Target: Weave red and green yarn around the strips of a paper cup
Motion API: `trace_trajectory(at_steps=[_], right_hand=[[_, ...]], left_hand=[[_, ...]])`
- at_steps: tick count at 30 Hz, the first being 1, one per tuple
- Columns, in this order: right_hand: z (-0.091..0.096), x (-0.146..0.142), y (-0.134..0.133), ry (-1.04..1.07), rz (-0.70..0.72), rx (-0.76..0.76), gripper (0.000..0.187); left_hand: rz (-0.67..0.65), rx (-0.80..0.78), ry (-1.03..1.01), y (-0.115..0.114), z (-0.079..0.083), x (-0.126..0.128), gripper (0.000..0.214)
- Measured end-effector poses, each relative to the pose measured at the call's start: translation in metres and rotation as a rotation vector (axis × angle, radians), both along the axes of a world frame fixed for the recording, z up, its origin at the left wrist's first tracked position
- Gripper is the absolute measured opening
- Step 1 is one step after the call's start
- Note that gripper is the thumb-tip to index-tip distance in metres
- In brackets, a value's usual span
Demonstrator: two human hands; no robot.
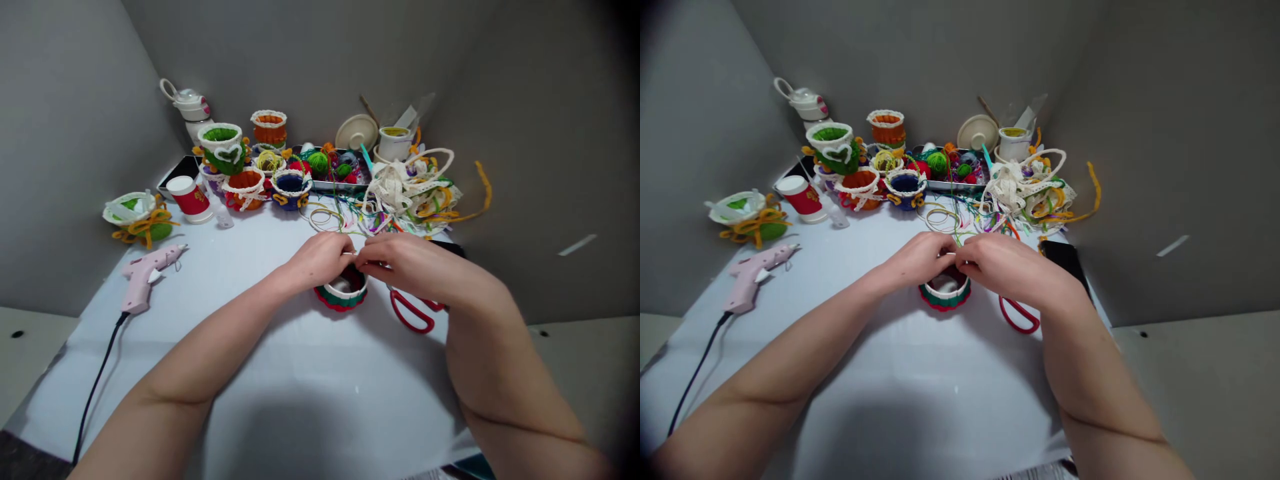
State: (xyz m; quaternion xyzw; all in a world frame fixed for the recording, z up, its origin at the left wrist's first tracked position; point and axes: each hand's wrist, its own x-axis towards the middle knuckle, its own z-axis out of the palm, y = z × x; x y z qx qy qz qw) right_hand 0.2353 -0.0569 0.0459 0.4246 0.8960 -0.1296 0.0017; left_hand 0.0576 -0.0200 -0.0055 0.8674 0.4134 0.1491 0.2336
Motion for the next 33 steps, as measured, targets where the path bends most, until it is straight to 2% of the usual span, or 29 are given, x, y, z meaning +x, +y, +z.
trace_trajectory(at_steps=[4,8,13,19,24,29,33], right_hand=[[0.001,0.017,0.002,0.036,0.013,0.014,0.028],[0.0,0.027,0.007,0.008,-0.058,-0.037,0.024],[0.001,0.026,0.009,-0.026,-0.171,-0.092,0.02],[-0.001,0.024,0.007,-0.003,-0.056,-0.064,0.024],[-0.01,0.027,0.013,-0.093,-0.084,-0.07,0.023],[-0.02,0.018,0.021,-0.193,-0.119,-0.124,0.022],[-0.024,0.01,0.022,-0.212,-0.122,-0.141,0.021]], left_hand=[[0.011,-0.007,-0.018,0.001,0.0,-0.001,0.02],[0.006,-0.011,-0.02,0.001,0.0,-0.002,0.02],[0.023,-0.015,-0.009,-0.001,0.002,-0.002,0.018],[0.024,-0.012,-0.014,0.001,0.001,-0.001,0.019],[0.013,0.001,-0.006,0.002,-0.001,-0.002,0.02],[-0.028,0.058,0.098,-0.001,0.003,-0.003,0.022],[-0.031,0.11,0.249,-0.008,0.012,-0.002,0.023]])
